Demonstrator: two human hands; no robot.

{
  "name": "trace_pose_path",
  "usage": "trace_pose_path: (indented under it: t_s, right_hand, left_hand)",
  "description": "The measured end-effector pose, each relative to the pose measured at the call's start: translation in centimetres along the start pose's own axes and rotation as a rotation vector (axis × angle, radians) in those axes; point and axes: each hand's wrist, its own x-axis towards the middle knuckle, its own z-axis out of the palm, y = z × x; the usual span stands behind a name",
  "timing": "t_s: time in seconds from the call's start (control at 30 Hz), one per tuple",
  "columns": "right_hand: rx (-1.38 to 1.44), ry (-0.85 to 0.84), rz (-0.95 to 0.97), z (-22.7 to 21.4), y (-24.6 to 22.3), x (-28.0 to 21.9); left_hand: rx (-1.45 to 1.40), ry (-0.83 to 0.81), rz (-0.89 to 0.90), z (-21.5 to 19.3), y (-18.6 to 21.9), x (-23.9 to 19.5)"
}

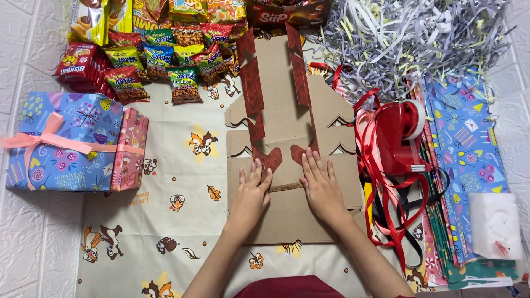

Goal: The person assembles a flat cardboard gift box by folding and taping its sides. They then place shredded paper filler into the assembled box. The workspace contains various snack packages and gift-wrapping supplies.

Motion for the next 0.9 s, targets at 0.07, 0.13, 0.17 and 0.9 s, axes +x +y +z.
trace_pose_path:
  t_s: [0.07, 0.13, 0.17, 0.9]
  right_hand:
    - [-0.014, -0.004, -0.004, 0.1, 0.1, 0.0]
    - [-0.031, -0.002, -0.005, 0.1, 0.2, -0.1]
    - [-0.030, -0.004, -0.005, 0.2, 0.2, -0.1]
    - [0.040, -0.001, -0.017, 0.1, 0.6, 0.0]
  left_hand:
    - [0.003, 0.007, -0.002, -0.1, 0.0, 0.0]
    - [0.007, 0.019, 0.001, -0.6, 0.3, 0.0]
    - [-0.026, 0.035, -0.009, -1.0, 0.4, 0.0]
    - [-0.126, 0.291, -0.117, -0.6, 0.4, 0.9]
